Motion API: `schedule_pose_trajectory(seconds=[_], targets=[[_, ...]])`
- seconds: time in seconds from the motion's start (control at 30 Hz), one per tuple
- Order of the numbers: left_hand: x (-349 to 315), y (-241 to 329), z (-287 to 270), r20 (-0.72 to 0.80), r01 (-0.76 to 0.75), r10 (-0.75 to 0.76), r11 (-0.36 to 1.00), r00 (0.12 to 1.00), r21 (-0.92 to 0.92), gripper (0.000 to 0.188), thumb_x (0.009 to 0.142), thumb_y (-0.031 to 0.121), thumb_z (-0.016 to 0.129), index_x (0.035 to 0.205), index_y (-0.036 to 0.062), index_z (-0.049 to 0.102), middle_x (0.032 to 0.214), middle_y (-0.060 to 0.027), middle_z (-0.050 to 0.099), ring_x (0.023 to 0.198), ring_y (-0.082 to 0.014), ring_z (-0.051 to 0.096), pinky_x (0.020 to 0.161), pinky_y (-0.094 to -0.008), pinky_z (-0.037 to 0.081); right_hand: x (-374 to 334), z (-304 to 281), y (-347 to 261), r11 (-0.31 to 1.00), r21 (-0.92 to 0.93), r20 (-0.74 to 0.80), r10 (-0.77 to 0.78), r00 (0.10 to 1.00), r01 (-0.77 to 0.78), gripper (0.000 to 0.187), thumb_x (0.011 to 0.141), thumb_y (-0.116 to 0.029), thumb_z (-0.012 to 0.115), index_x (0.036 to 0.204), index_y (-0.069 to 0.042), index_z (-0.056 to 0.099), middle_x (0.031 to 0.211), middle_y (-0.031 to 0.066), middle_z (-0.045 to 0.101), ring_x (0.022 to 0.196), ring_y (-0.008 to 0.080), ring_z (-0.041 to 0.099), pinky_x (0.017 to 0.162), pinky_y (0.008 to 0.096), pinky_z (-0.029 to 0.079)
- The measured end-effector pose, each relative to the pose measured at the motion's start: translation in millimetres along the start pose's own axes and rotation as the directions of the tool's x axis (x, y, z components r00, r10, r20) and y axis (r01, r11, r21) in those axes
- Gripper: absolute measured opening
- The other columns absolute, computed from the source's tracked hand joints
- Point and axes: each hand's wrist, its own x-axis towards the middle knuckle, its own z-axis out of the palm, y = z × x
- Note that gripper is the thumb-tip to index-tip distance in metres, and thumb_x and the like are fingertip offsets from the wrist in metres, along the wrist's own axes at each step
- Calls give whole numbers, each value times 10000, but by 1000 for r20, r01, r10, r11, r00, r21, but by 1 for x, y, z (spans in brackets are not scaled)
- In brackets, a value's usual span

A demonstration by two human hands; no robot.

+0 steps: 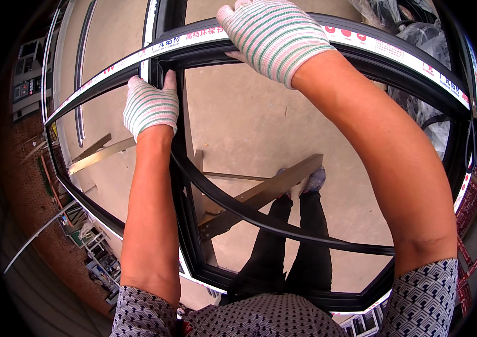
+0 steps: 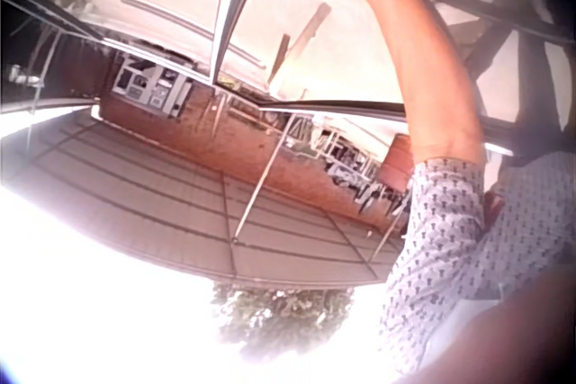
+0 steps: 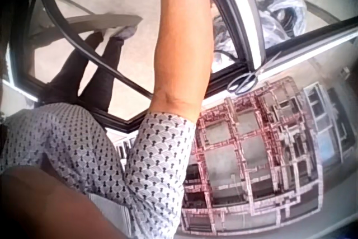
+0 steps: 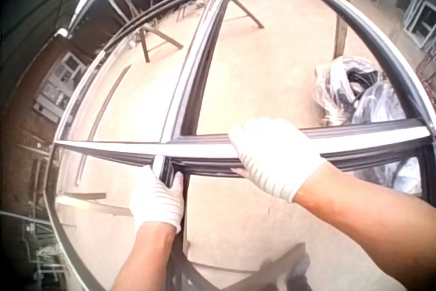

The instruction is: The person installs a black rubber seal into the groove of a large aluminum window frame. They press the seal along the frame's edges and corners by hand, ensuring it fits snugly. The person works on multiple sections of the frame, adjusting the seal as needed.

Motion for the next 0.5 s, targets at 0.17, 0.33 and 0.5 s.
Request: schedule_pose_trajectory(seconds=[0.17,0.33,0.5], targets=[[-2,6,0,-61,38,-38,999,997,-7,630,906,515,747,1229,-5,597,1166,-231,717,1084,-382,718,963,-471,570,-2,5,1,1000,18,-17,6,1000,-6,287,786,-217,806,961,-59,643,883,176,680,864,379,682,797,475,559],[0,5,3,-30,58,-59,998,998,-16,697,901,562,716,1265,-17,583,1179,-242,722,1093,-393,719,962,-472,564,-1,8,1,1000,-4,-23,8,1000,-8,292,773,-226,812,945,-56,650,883,178,681,863,376,682,796,474,558],[0,3,4,-46,54,-54,998,997,-17,718,901,603,690,1256,-11,584,1154,-245,735,1076,-406,723,951,-475,560,0,6,1,1000,-20,-79,-11,997,10,286,761,-203,806,944,-53,646,883,182,678,862,376,682,797,469,558]])
